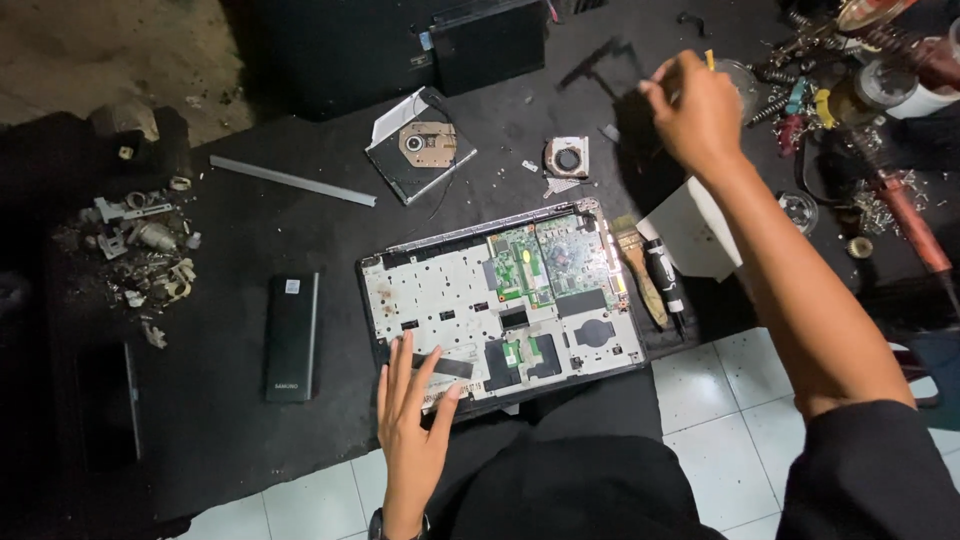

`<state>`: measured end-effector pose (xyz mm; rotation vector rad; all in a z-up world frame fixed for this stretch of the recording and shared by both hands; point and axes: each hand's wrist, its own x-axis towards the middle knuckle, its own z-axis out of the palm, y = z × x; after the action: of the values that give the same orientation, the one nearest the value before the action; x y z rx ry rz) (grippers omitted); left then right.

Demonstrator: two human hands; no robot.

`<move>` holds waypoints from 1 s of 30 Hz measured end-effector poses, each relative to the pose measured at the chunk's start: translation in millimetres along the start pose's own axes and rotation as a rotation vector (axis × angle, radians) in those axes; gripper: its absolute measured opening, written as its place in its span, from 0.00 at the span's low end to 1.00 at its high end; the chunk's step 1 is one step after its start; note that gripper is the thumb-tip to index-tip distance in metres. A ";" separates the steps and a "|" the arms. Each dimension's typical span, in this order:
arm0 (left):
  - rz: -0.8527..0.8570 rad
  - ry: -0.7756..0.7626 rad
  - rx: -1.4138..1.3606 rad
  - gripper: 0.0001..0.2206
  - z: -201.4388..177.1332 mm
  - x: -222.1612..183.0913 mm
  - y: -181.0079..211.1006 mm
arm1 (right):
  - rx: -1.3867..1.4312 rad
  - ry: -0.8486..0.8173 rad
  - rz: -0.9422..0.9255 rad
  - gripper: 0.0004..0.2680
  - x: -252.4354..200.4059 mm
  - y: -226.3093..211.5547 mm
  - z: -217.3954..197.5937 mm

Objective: The person is disassembling a laptop, specifically removing screws from the motherboard and extracting the cooling fan.

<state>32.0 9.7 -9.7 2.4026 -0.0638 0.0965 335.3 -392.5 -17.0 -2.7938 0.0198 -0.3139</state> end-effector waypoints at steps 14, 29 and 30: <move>0.012 0.107 -0.502 0.10 -36.8 5.1 35.6 | 0.349 0.387 -0.673 0.07 -124.4 -133.4 -178.7; -0.584 0.029 -0.842 0.20 -44.6 -28.1 7.8 | 0.407 0.013 -1.048 0.06 -272.1 -219.3 -24.9; -0.607 0.050 -0.841 0.20 -47.7 -29.5 6.3 | 0.425 -0.005 -1.064 0.06 -272.9 -223.7 -21.5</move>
<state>-0.4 37.7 27.2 1.4956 0.5402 -0.1324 59.2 -174.2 16.9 -2.1300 -1.3680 -0.4676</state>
